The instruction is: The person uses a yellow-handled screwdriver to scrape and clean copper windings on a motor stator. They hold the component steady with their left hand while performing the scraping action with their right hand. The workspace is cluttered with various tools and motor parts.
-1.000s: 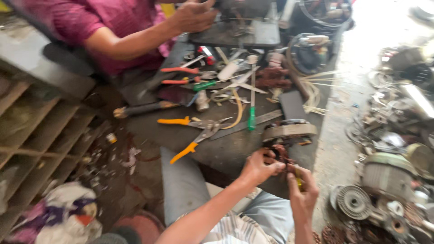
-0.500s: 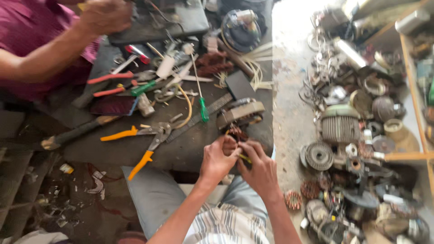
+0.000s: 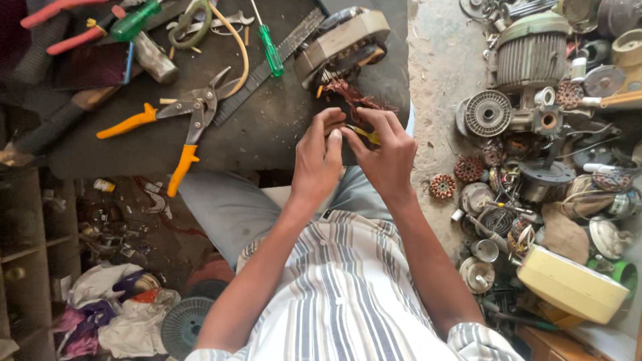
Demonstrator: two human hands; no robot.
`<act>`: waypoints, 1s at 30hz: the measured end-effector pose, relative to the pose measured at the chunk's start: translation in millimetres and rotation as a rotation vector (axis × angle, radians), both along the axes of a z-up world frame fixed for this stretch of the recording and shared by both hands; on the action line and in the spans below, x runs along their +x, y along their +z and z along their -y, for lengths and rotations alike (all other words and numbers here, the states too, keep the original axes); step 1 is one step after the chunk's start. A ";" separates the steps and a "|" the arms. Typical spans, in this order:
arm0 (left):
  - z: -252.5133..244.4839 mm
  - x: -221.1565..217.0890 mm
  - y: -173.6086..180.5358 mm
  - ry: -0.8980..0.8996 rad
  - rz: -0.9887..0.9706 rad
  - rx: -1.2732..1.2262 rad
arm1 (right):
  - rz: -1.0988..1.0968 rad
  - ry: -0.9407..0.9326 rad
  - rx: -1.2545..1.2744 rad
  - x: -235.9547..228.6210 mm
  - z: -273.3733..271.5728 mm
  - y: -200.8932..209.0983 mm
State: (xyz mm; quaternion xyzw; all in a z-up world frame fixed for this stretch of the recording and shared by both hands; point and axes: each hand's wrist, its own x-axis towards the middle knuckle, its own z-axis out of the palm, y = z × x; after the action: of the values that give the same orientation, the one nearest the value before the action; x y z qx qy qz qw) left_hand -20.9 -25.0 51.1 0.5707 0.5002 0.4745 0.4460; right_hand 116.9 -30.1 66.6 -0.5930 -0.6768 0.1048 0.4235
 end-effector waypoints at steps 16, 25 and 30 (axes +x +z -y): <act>-35.4 16.3 -44.1 -0.171 0.645 -0.547 | -0.188 -0.057 -0.168 5.2 -11.1 -11.8; -29.6 15.3 -46.1 -0.194 0.665 -0.397 | -0.978 0.019 -0.695 27.0 -21.0 -23.8; -26.4 16.5 -50.2 -0.175 0.708 -0.408 | -0.970 0.014 -0.861 25.0 -14.1 -35.1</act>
State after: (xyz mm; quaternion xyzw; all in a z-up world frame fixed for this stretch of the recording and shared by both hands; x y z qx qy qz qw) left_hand -4.4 1.4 0.9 0.3125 0.3495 0.4930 0.7329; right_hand 141.9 -15.9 31.5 -0.5907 -0.3100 0.6255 0.4045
